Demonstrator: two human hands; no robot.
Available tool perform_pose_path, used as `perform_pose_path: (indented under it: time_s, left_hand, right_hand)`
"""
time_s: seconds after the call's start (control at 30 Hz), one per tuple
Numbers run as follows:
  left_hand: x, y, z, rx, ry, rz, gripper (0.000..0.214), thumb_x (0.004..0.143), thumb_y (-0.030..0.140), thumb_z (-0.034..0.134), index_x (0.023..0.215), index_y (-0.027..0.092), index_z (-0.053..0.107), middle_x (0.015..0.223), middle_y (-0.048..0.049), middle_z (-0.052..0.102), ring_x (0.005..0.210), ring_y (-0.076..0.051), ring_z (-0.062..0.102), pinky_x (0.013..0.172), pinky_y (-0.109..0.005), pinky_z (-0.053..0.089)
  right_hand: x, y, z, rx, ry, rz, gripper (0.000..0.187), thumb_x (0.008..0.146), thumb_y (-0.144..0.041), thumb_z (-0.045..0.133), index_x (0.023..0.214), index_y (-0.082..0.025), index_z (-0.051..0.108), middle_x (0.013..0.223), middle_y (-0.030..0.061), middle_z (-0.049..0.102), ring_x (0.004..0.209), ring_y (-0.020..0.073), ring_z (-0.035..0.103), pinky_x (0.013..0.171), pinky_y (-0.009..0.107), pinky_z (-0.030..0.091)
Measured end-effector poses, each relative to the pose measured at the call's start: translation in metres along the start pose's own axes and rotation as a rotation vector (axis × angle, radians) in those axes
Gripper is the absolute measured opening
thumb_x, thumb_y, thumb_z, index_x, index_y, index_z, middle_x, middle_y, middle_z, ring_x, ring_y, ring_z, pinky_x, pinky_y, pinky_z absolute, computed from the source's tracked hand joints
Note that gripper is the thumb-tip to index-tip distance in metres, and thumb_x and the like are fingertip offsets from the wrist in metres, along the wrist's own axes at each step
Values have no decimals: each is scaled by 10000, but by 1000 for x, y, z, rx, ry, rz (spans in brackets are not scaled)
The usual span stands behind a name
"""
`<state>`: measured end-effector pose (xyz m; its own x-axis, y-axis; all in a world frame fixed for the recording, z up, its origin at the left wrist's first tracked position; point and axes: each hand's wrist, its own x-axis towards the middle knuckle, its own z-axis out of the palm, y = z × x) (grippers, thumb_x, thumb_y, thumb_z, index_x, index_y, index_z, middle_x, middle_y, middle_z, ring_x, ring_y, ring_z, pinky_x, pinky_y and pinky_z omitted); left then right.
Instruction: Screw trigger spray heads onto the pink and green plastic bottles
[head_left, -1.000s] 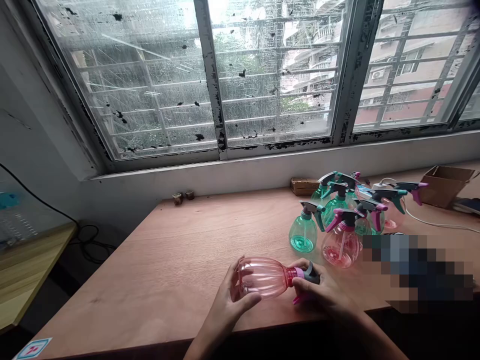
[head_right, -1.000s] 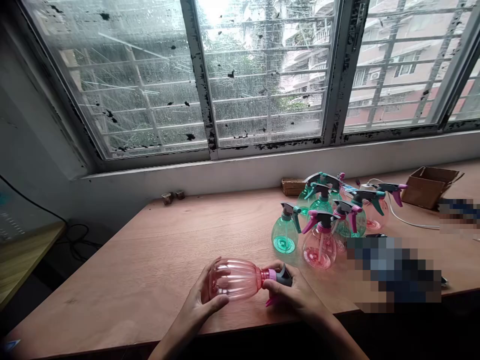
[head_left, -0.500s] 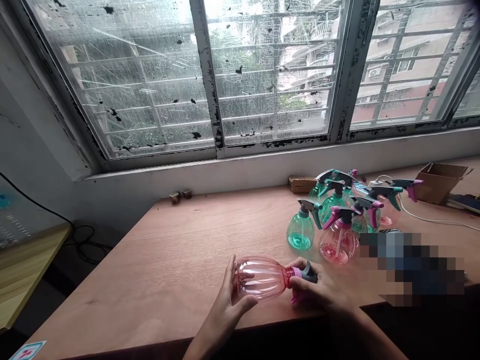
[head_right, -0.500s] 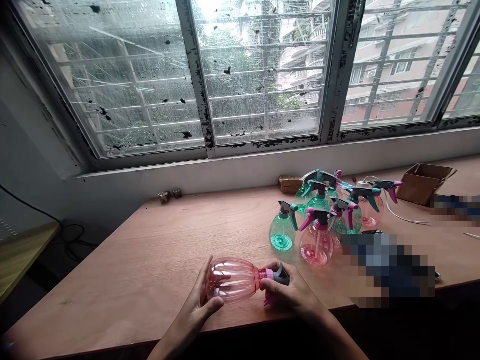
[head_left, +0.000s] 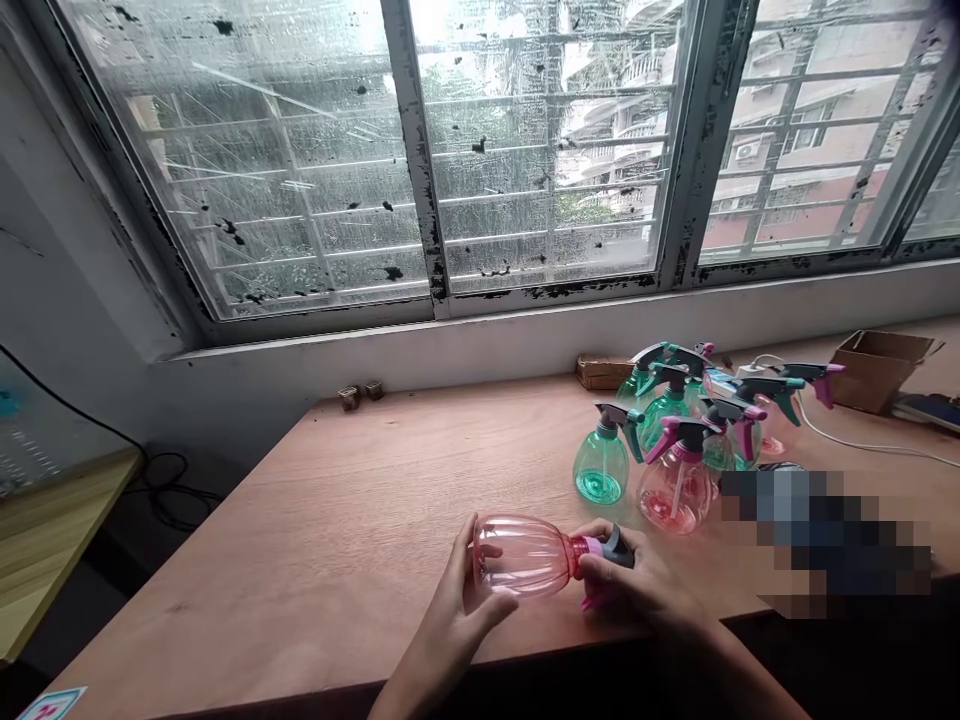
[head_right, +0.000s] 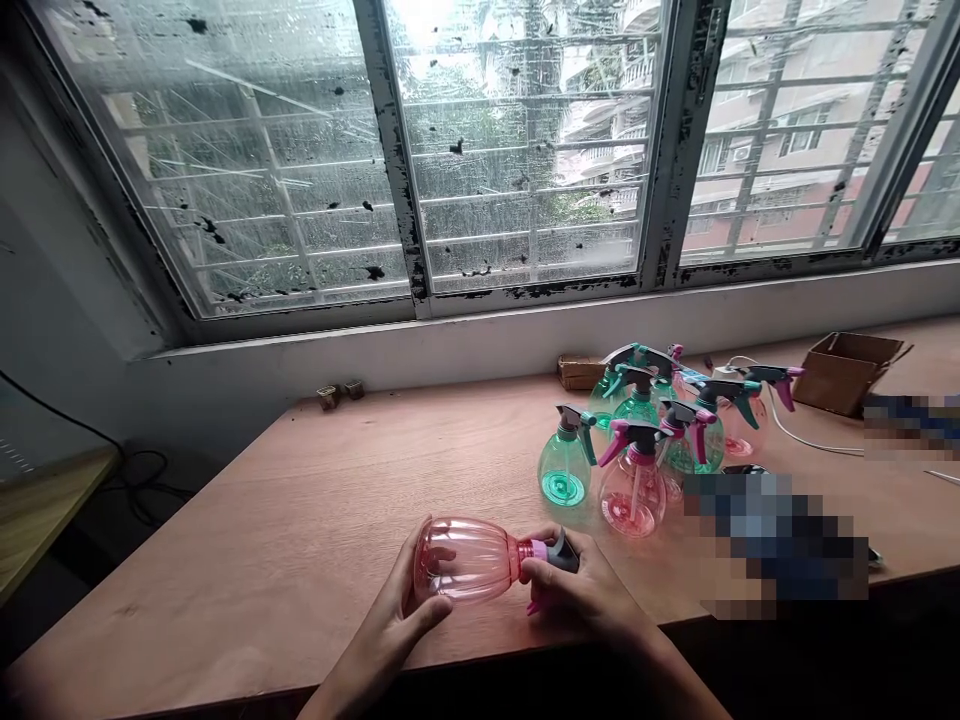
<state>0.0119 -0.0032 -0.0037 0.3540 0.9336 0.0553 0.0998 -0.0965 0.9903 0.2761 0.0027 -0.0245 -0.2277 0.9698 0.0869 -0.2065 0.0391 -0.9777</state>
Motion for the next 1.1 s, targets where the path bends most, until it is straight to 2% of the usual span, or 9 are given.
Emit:
perform_pose_path:
  time_s: [0.1,0.17,0.27,0.37,0.47,0.57,0.77,0.93,1.1]
  left_hand:
    - [1,2,-1,37,45,-18,865,850,511,694,1530,185,272,1257,-146,566,1245,-329,529,1121,-492,333]
    - [1,3,0,21,41,-16,815,855,494,695,1511,200,312,1287,-144,546,1232,-320,541,1106,-477,356]
    - [-1,5,0,-41,7,11,885,831,412,746,1544,259,245,1392,-143,488,1276,-304,524,1105,-445,372]
    - [-3,6,1,-19,0,53,959,818,329,772,1570,298,178,1373,-125,526,1316,-288,497,1146,-437,323]
    - [-3,6,1,21,-8,52,1006,814,325,779,1583,285,132,1311,-123,581,1302,-291,512,1157,-454,307]
    - [-3,4,0,11,-7,21,1061,777,362,812,1584,261,129,1350,-142,562,1309,-315,504,1148,-468,325]
    - [0,4,0,-65,15,-28,851,839,438,737,1521,175,303,1314,-166,591,1288,-323,525,1136,-452,350]
    - [-2,9,2,-76,-37,14,969,815,356,774,1568,274,169,1408,-118,529,1316,-290,495,1142,-416,349]
    - [-1,-3,0,-36,-61,25,1129,744,318,822,1587,260,72,1298,-124,549,1250,-290,531,1098,-435,392]
  right_hand:
    - [1,0,1,-5,1,10,381,784,-440,818,951,-143,647,711,15,667,620,165,630,589,317,595]
    - [1,1,2,-6,-1,14,383,783,-444,817,946,-142,646,696,9,656,599,159,621,577,320,595]
    - [1,2,2,-8,2,11,383,782,-446,819,929,-140,642,693,8,653,586,155,618,567,323,598]
    - [2,2,1,28,24,33,396,777,-457,822,930,-140,639,706,11,657,603,156,624,571,316,599]
    - [2,1,0,40,29,46,399,780,-460,820,935,-136,647,705,14,661,608,146,616,590,299,590]
    - [2,1,-1,30,19,50,399,770,-449,831,936,-129,658,715,22,666,632,149,618,613,297,585]
    - [1,2,-1,22,20,58,428,762,-470,829,958,-128,661,715,26,665,629,159,623,605,308,587]
    - [1,-2,1,66,21,47,413,759,-482,823,926,-152,640,658,-11,628,573,144,593,574,322,603]
    - [0,-3,2,52,19,46,432,742,-509,823,916,-161,635,617,-20,622,528,142,579,559,330,604]
